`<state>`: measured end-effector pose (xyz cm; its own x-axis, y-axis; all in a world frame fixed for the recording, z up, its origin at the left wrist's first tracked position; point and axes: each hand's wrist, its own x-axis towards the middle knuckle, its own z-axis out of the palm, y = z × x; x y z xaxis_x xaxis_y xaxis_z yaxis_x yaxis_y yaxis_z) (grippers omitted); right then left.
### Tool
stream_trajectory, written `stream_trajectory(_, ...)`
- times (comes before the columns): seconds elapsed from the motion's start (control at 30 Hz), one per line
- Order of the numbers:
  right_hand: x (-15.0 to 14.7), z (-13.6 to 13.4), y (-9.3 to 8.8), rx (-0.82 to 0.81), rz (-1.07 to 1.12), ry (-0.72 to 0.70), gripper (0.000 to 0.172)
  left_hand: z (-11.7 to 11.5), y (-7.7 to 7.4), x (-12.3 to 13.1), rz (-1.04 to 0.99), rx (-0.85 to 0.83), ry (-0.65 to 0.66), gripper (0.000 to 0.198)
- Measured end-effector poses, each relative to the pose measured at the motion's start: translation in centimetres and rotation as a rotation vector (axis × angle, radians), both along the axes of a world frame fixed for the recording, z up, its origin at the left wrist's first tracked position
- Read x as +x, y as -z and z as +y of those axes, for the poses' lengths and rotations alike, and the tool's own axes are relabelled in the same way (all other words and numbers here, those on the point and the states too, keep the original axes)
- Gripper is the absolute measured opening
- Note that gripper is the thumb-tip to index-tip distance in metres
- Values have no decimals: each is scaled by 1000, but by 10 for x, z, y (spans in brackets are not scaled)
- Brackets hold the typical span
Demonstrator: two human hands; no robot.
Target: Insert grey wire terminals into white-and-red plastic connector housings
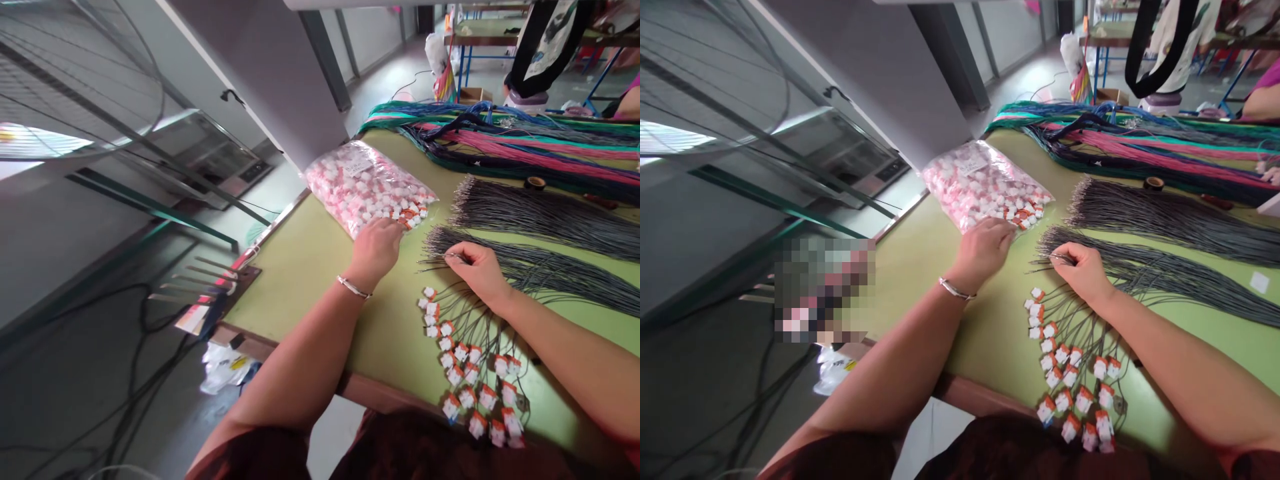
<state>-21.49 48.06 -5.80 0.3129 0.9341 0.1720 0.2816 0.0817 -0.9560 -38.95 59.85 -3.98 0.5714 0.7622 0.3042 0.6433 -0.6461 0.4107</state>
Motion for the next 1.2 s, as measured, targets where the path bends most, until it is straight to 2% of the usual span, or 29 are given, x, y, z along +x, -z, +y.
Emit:
stream_trajectory(0.07, 0, -1, -2, 2, 12, -1, 15, -4, 0, 1, -294, -156, -39, 23)
stream_trajectory(0.17, 1, -2, -4, -4, 16, -5, 18, -16, 1, 6, -693, -705, -6, 24)
stream_trajectory(0.23, 2, -2, -6, -9, -7, -4, 19, -25, 1, 10, -849, -1064, 82, 26)
stream_trajectory(0.27, 2, -2, -6, -9, -25, 3, 18, -28, 2, 12, -892, -1188, 123, 26)
stream_trajectory(0.33, 2, -3, -6, 1, -61, 27, 17, -33, 3, 15, -930, -1330, 172, 25)
stream_trajectory(0.4, 2, -3, -7, 15, -89, 45, 15, -34, 4, 18, -932, -1378, 200, 23)
stream_trajectory(0.53, -2, -4, -8, 46, -109, 36, 13, -36, 5, 19, -950, -1367, 230, 21)
stream_trajectory(0.73, -3, -6, -8, 45, -125, 64, 12, -38, 6, 18, -950, -1406, 220, 27)
stream_trajectory(1.0, -1, -7, -5, 47, -163, 102, 13, -36, 12, 19, -960, -1351, 247, 26)
stream_trajectory(1.2, -4, -9, -4, 67, -164, 43, 10, -37, 13, 21, -969, -1409, 217, 27)
